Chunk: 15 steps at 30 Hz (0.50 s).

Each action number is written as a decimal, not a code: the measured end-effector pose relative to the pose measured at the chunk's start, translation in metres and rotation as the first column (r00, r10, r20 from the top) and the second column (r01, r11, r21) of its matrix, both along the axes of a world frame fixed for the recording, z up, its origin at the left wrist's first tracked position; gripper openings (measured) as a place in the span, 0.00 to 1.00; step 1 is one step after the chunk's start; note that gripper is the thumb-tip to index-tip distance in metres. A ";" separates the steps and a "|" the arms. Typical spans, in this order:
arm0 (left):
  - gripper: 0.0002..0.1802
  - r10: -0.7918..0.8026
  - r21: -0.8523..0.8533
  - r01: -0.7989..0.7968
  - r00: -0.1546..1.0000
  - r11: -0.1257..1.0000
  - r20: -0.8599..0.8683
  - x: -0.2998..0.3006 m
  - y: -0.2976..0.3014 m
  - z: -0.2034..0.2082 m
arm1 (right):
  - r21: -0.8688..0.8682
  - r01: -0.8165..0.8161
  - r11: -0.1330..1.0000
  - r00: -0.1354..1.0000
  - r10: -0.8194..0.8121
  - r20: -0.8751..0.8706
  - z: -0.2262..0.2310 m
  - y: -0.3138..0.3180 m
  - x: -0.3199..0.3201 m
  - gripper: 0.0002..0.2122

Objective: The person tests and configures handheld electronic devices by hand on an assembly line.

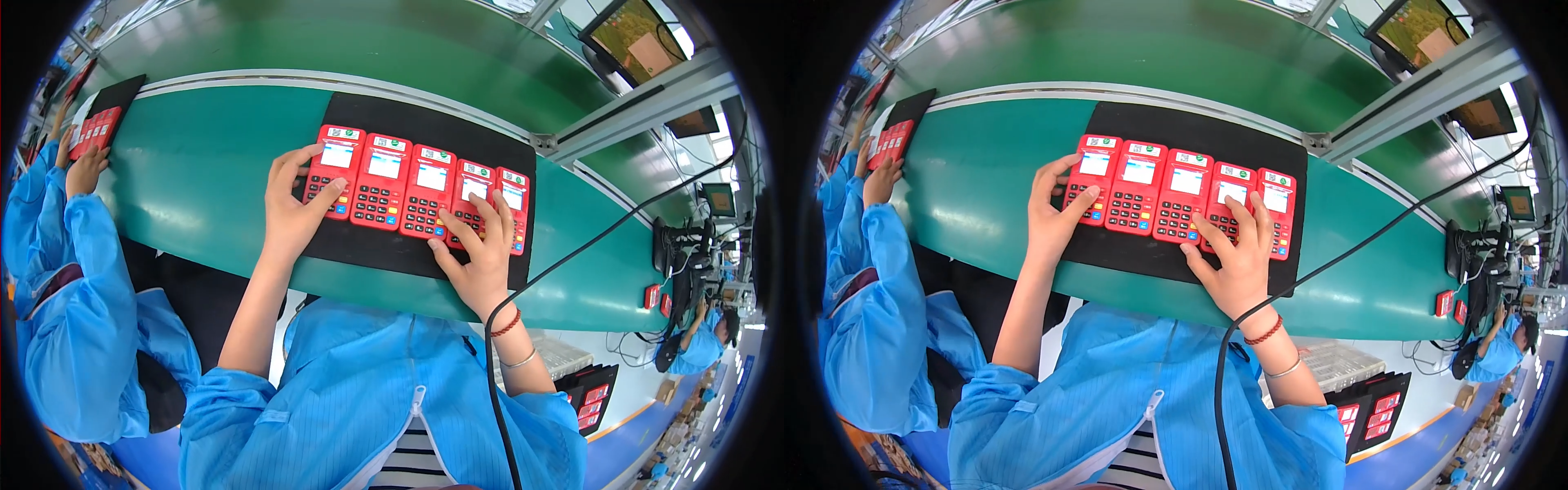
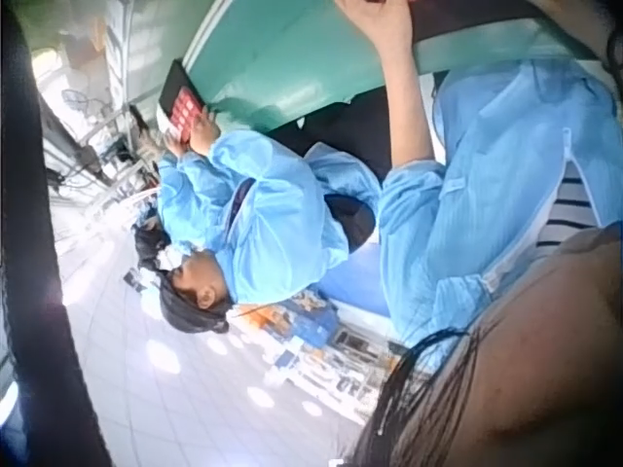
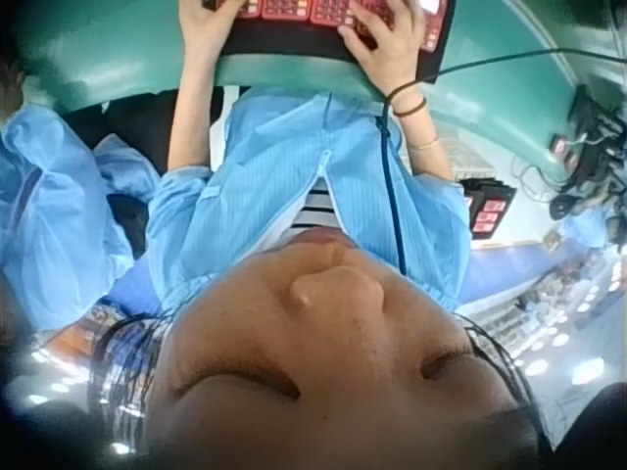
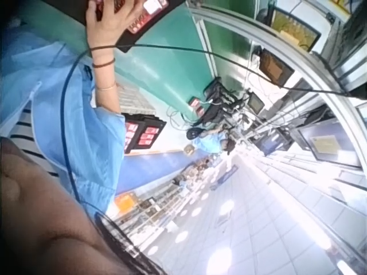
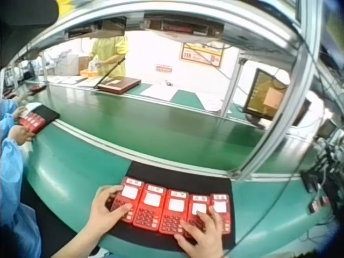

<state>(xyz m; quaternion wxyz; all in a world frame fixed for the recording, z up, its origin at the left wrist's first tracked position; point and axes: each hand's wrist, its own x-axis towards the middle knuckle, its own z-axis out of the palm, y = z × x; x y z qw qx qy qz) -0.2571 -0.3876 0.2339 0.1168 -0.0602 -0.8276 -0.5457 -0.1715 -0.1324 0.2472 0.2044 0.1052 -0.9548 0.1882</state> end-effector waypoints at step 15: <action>0.28 -0.013 -0.051 0.011 0.999 0.999 -0.053 -0.002 -0.001 -0.004 | -0.040 -0.174 0.984 0.984 0.175 0.019 0.000 -0.037 -0.025 0.19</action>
